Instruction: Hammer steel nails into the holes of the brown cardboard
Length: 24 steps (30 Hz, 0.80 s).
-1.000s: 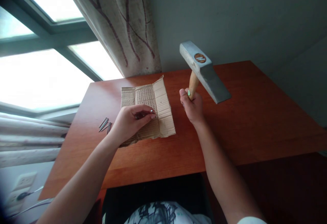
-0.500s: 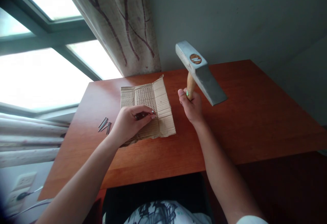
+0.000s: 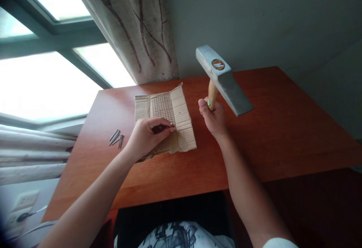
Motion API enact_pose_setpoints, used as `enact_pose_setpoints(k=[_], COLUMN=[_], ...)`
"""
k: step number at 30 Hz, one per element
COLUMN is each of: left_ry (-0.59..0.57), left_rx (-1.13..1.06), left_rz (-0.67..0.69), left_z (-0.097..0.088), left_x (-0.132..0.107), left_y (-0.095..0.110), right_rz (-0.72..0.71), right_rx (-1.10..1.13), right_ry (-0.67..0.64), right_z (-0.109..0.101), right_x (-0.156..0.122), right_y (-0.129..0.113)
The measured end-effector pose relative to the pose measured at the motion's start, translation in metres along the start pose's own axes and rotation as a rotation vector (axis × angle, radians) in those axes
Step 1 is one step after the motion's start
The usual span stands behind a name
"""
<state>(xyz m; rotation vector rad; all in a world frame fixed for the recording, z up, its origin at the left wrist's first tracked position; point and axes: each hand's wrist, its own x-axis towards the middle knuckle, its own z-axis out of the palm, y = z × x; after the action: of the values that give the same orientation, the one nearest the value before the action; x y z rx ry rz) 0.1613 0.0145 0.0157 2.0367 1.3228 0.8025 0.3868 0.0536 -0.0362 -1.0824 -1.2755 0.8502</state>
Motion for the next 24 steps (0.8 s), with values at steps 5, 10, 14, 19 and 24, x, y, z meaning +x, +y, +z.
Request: enact_pose_setpoints(k=[5,10,14,19,24], left_ry=[-0.014,-0.019,-0.016,-0.007,-0.028], left_rx=[-0.002,-0.016,-0.024,-0.002,0.000], left_rz=[-0.007,0.000,0.019,0.031,0.040], left_z=[0.000,0.000,0.002,0.004,0.003], left_x=[0.000,0.000,-0.001,-0.001,0.001], left_y=[-0.001,-0.003,-0.006,-0.009,-0.009], right_rz=[-0.007,-0.027,-0.022,-0.068,-0.069], right_rx=[-0.021,-0.271,-0.629,-0.925,-0.985], right_ry=[-0.025,-0.003,-0.203,-0.460,-0.507], right_z=[-0.005,-0.027,-0.055,-0.082,-0.089], right_x=[0.001,-0.019,-0.034,-0.040,-0.038], right_y=[-0.001,-0.021,-0.051,-0.080,-0.098])
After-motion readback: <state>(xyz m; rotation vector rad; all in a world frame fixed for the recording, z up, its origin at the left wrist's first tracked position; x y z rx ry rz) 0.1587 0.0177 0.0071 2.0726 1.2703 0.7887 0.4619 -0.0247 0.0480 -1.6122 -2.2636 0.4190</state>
